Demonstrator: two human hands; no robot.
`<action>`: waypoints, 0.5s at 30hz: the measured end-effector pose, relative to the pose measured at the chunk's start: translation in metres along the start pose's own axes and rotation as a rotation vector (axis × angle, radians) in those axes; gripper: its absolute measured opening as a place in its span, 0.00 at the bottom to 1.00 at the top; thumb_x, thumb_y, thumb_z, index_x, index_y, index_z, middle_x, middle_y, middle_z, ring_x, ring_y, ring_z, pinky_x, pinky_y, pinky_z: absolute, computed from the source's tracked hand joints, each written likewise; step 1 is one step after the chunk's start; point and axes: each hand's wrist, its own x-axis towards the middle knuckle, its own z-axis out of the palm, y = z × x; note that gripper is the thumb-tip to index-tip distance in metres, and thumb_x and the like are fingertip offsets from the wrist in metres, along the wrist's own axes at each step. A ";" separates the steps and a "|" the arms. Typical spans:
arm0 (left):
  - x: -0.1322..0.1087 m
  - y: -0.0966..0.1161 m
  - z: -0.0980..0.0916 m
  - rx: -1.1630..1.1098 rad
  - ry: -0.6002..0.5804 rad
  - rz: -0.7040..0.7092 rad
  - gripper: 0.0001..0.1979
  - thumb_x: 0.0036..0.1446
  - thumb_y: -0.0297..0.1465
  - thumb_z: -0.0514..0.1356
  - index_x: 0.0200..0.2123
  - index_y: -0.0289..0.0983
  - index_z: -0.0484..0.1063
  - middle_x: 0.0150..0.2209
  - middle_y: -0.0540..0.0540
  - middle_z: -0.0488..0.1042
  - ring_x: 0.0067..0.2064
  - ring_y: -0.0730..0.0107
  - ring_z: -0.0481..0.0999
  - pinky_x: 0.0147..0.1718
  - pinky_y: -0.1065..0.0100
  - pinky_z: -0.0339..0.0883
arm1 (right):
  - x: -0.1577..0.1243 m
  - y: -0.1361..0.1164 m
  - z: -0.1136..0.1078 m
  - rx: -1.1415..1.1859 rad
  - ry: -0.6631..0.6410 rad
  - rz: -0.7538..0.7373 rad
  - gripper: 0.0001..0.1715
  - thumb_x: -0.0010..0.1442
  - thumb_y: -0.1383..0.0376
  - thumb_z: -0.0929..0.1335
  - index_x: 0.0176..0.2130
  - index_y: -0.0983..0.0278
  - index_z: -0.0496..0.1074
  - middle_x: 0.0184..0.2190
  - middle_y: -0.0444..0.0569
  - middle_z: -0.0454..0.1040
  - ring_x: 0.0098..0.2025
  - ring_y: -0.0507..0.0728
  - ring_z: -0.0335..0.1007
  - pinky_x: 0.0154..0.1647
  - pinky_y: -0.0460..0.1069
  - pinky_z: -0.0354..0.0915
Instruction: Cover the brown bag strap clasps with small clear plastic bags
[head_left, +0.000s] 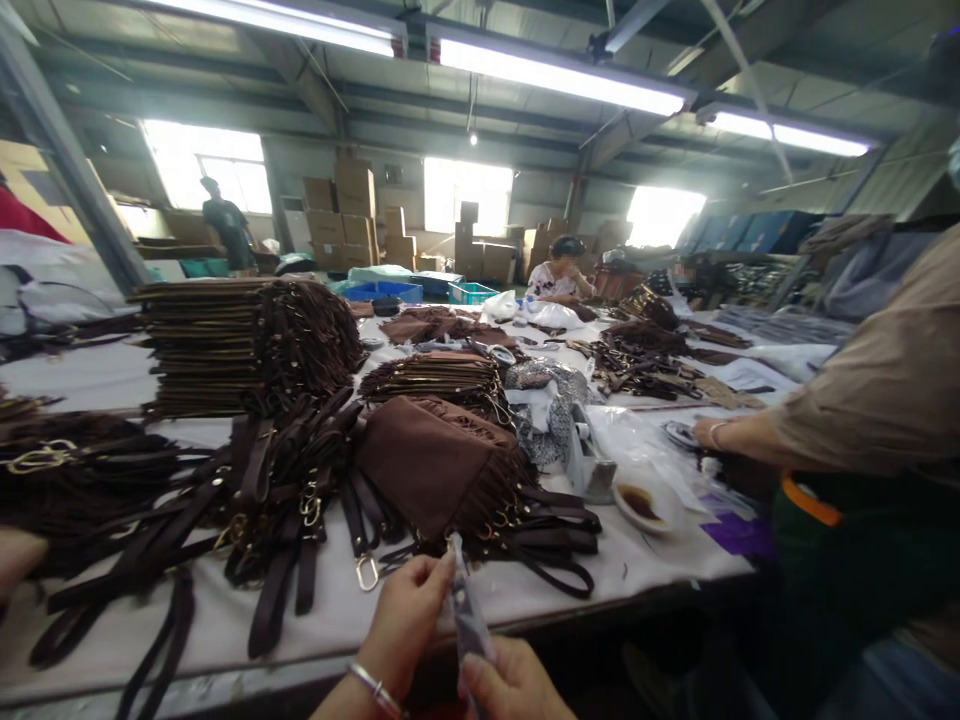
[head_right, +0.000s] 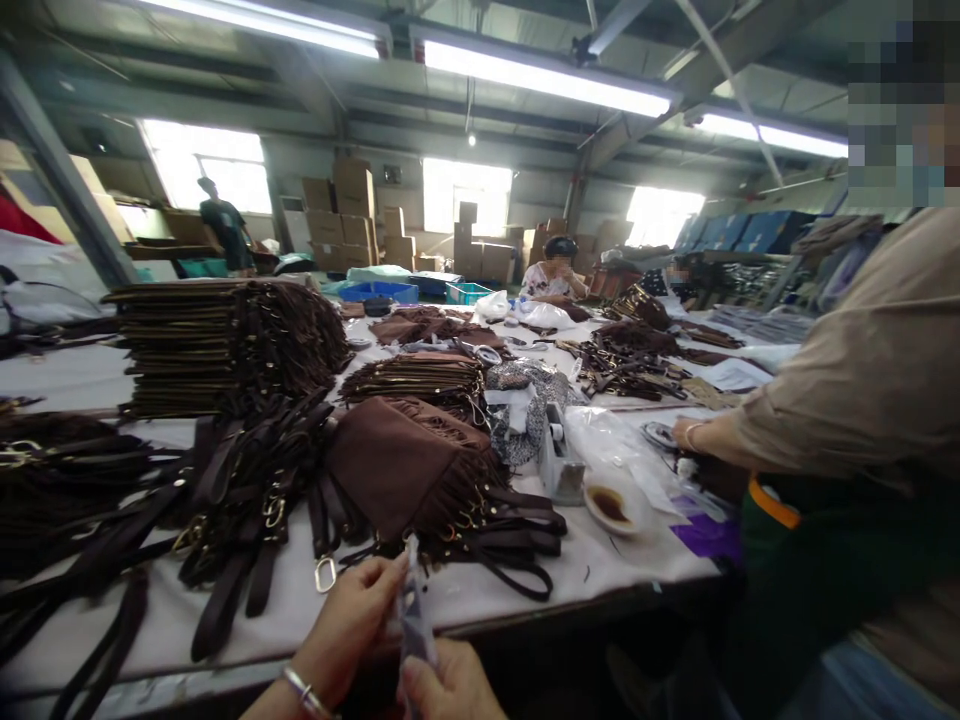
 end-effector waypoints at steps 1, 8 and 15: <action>0.004 0.001 0.000 0.036 -0.002 0.042 0.22 0.44 0.50 0.64 0.18 0.36 0.70 0.18 0.53 0.66 0.23 0.72 0.60 0.23 0.69 0.53 | 0.000 0.000 0.000 -0.011 0.008 0.006 0.36 0.43 0.34 0.64 0.24 0.65 0.65 0.15 0.45 0.64 0.17 0.50 0.60 0.18 0.44 0.53; 0.003 0.006 0.004 -0.058 0.119 0.052 0.15 0.45 0.41 0.63 0.17 0.37 0.68 0.18 0.53 0.65 0.25 0.72 0.61 0.26 0.70 0.54 | -0.001 0.006 -0.005 0.002 -0.028 0.063 0.30 0.50 0.42 0.64 0.28 0.68 0.68 0.16 0.46 0.67 0.18 0.50 0.60 0.22 0.45 0.58; -0.001 -0.001 0.001 -0.256 0.043 -0.174 0.13 0.46 0.42 0.62 0.27 0.39 0.67 0.24 0.51 0.72 0.25 0.69 0.70 0.21 0.71 0.59 | 0.000 0.018 -0.012 0.074 -0.101 -0.053 0.39 0.45 0.33 0.65 0.25 0.67 0.67 0.17 0.46 0.66 0.18 0.48 0.59 0.18 0.42 0.52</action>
